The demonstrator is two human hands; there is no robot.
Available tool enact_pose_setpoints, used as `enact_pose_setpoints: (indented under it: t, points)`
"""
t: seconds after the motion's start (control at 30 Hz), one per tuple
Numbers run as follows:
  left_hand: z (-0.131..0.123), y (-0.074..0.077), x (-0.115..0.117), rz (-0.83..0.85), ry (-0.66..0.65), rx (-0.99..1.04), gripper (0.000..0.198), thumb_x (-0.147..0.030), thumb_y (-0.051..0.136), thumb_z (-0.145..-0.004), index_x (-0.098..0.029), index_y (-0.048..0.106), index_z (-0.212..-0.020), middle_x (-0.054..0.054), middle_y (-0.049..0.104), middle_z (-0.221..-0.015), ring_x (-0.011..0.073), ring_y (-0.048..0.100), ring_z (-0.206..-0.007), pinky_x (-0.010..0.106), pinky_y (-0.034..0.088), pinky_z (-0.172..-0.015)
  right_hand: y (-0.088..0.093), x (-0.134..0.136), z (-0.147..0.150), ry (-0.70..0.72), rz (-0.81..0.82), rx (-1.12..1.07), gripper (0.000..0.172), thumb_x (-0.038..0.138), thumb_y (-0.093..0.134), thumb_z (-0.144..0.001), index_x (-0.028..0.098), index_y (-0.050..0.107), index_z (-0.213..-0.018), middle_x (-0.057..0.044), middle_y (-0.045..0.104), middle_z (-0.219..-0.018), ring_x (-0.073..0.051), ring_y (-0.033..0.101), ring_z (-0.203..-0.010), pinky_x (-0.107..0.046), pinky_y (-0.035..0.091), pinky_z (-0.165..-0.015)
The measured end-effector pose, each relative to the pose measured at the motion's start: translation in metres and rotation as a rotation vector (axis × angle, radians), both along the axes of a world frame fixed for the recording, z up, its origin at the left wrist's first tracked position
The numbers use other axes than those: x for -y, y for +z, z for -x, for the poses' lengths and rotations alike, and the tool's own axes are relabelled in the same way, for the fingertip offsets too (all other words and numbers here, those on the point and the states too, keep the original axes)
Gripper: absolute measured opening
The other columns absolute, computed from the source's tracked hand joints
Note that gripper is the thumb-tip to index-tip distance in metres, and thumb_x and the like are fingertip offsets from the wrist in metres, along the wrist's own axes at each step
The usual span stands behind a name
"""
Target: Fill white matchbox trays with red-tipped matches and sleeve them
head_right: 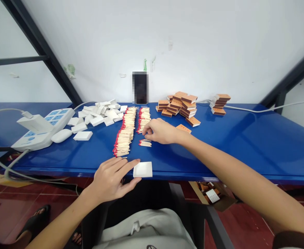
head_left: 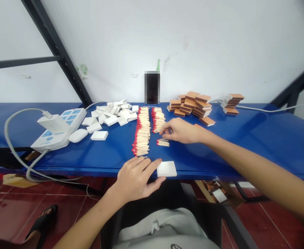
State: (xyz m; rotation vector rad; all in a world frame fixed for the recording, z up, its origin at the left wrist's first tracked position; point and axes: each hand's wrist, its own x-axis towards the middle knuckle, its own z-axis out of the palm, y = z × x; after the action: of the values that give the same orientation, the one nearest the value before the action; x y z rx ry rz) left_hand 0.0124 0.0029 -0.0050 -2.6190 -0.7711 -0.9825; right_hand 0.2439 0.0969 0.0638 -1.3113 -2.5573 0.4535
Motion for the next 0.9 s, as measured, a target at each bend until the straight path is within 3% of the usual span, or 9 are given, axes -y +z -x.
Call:
enact_pose_setpoints:
  t: [0.17,0.53,0.9]
  points:
    - [0.0,0.0,0.0,0.005,-0.002,0.002,0.035,-0.038,0.062,-0.09,-0.013,0.064,-0.115,0.004,0.069,-0.078,0.0212,0.066,-0.068,0.035,0.055,-0.063,-0.005,-0.009,0.006,-0.085,-0.216,0.128,0.018,0.026,0.056,-0.09,0.02,0.072,-0.088,-0.006,0.074,-0.092,-0.019,0.063,-0.083,-0.027,0.035,-0.065]
    - [0.0,0.002,0.001,-0.013,0.011,-0.006,0.033,-0.04,0.059,-0.092,-0.014,0.065,-0.112,0.005,0.07,-0.078,0.0202,0.067,-0.069,0.034,0.055,-0.063,-0.007,-0.01,0.01,-0.102,-0.222,0.21,0.019,0.025,0.054,-0.092,0.02,0.071,-0.086,-0.006,0.073,-0.092,-0.018,0.061,-0.078,-0.028,0.029,-0.06]
    - [0.0,0.0,0.0,-0.001,0.0,0.002,0.034,-0.039,0.061,-0.091,-0.013,0.065,-0.114,0.005,0.069,-0.078,0.021,0.067,-0.068,0.035,0.056,-0.062,-0.011,-0.013,0.005,-0.092,-0.189,0.188,0.021,0.029,0.055,-0.093,0.02,0.073,-0.086,-0.007,0.074,-0.092,-0.019,0.063,-0.082,-0.027,0.033,-0.063]
